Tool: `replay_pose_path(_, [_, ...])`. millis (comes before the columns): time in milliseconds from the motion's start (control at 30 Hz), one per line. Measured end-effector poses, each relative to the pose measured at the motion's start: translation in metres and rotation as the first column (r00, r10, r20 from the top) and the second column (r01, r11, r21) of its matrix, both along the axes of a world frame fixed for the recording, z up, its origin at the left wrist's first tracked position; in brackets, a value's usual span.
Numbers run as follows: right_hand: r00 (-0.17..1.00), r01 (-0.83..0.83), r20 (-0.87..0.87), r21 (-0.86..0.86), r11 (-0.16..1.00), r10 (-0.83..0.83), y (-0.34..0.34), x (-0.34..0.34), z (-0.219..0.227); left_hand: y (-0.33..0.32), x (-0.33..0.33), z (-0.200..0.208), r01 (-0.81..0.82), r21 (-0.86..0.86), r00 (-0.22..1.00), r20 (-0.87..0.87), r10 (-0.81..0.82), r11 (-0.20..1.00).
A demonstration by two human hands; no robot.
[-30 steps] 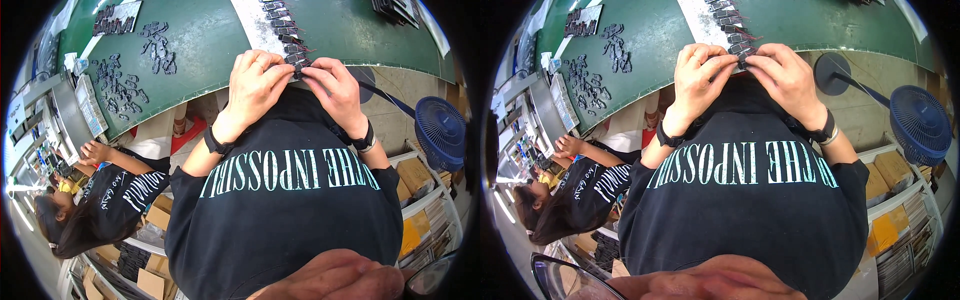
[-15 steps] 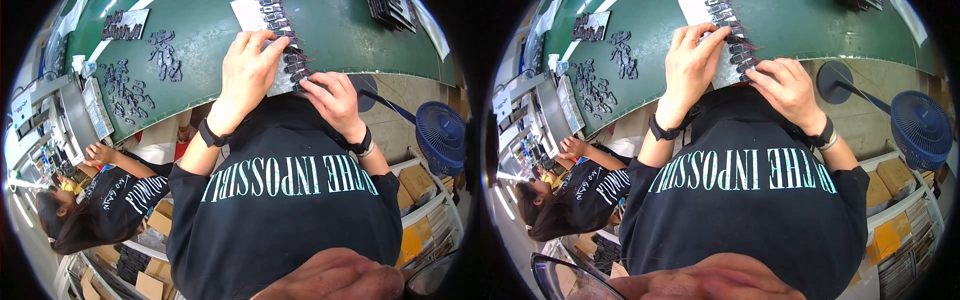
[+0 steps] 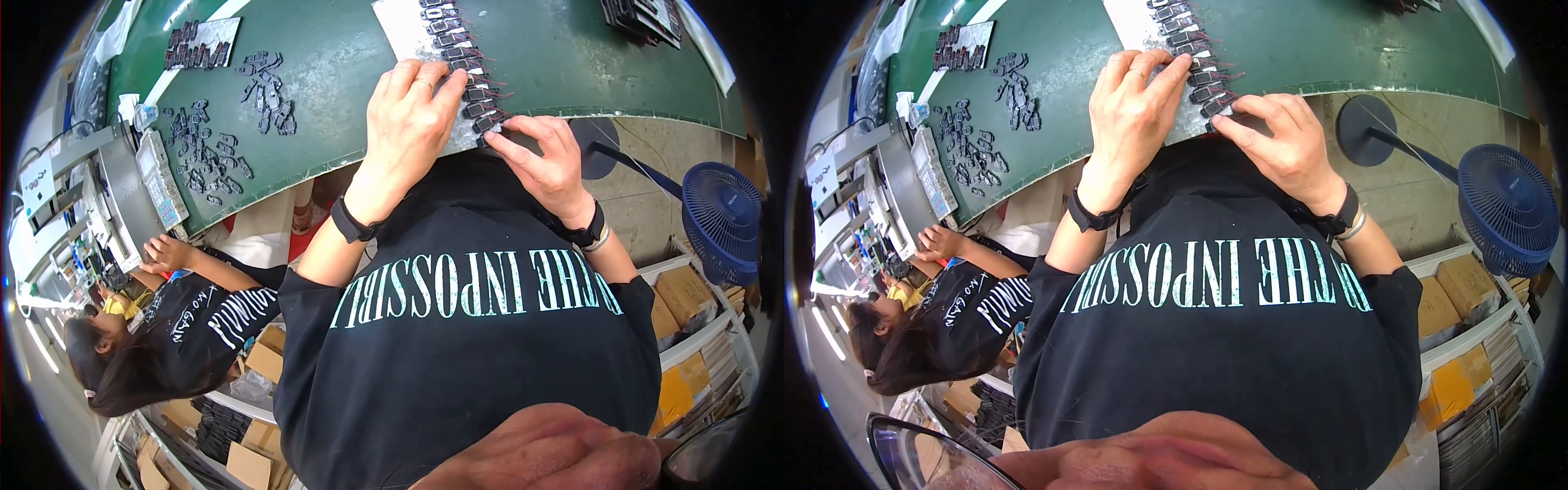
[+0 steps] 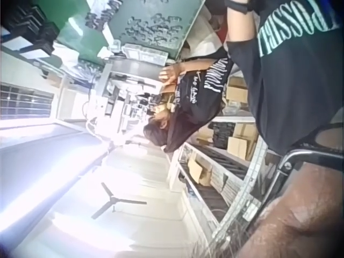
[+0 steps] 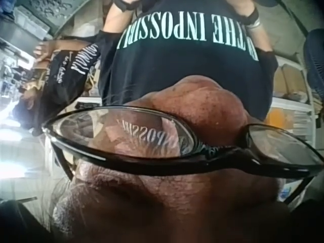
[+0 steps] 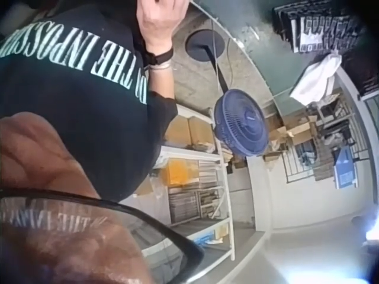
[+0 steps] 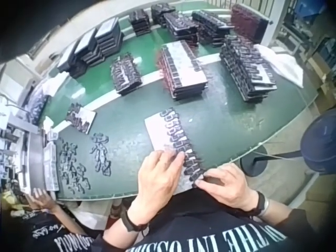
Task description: The person picks up a speaker and fits it into a plastic housing before pressing the assembled unit onto a metal plate. They repeat this process, handling the components one at a time and arranging them on the plate.
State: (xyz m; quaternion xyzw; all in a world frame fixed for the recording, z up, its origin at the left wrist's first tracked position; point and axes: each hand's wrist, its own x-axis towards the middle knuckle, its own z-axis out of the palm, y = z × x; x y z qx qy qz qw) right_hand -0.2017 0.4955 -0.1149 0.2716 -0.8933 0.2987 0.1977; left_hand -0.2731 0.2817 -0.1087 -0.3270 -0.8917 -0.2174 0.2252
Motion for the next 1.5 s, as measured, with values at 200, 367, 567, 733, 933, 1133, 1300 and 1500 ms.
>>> replay_pose_path(200, [1.0,0.006,0.0,-0.004,1.0,-0.006,0.0,0.001,-0.006,-0.005,0.009,0.006,0.067,0.11,0.996,0.052,-0.073,0.992])
replay_pose_path(367, [0.998,0.027,0.05,-0.056,0.998,-0.025,-0.005,0.001,-0.006,-0.011,0.021,0.006,0.166,0.162,0.971,0.148,-0.19,0.973])
replay_pose_path(567, [0.996,0.026,0.085,-0.122,0.992,-0.015,-0.002,-0.007,0.009,-0.019,0.019,0.007,0.13,0.17,0.977,0.144,-0.155,0.977])
replay_pose_path(733, [0.986,0.103,0.148,-0.172,0.98,-0.078,0.028,-0.046,0.05,-0.021,0.002,0.027,0.11,0.009,0.96,0.26,-0.108,0.994])
replay_pose_path(933, [0.976,0.155,0.185,-0.232,0.96,-0.113,0.047,-0.112,0.099,-0.018,-0.024,0.033,0.151,-0.073,0.941,0.316,-0.121,0.986])
replay_pose_path(1133, [0.988,0.13,0.084,0.006,0.991,-0.13,0.055,-0.203,0.091,-0.041,-0.02,0.041,0.033,-0.019,0.928,0.373,-0.024,0.999])
replay_pose_path(1300, [0.994,0.105,-0.004,0.267,0.958,-0.108,0.054,-0.237,0.068,-0.077,-0.017,0.049,-0.122,0.072,0.948,0.303,0.095,0.99])
replay_pose_path(1500, [0.993,0.041,0.097,0.192,0.98,-0.061,0.057,-0.236,0.075,-0.146,-0.018,0.043,-0.299,0.056,0.928,0.248,0.277,0.953])
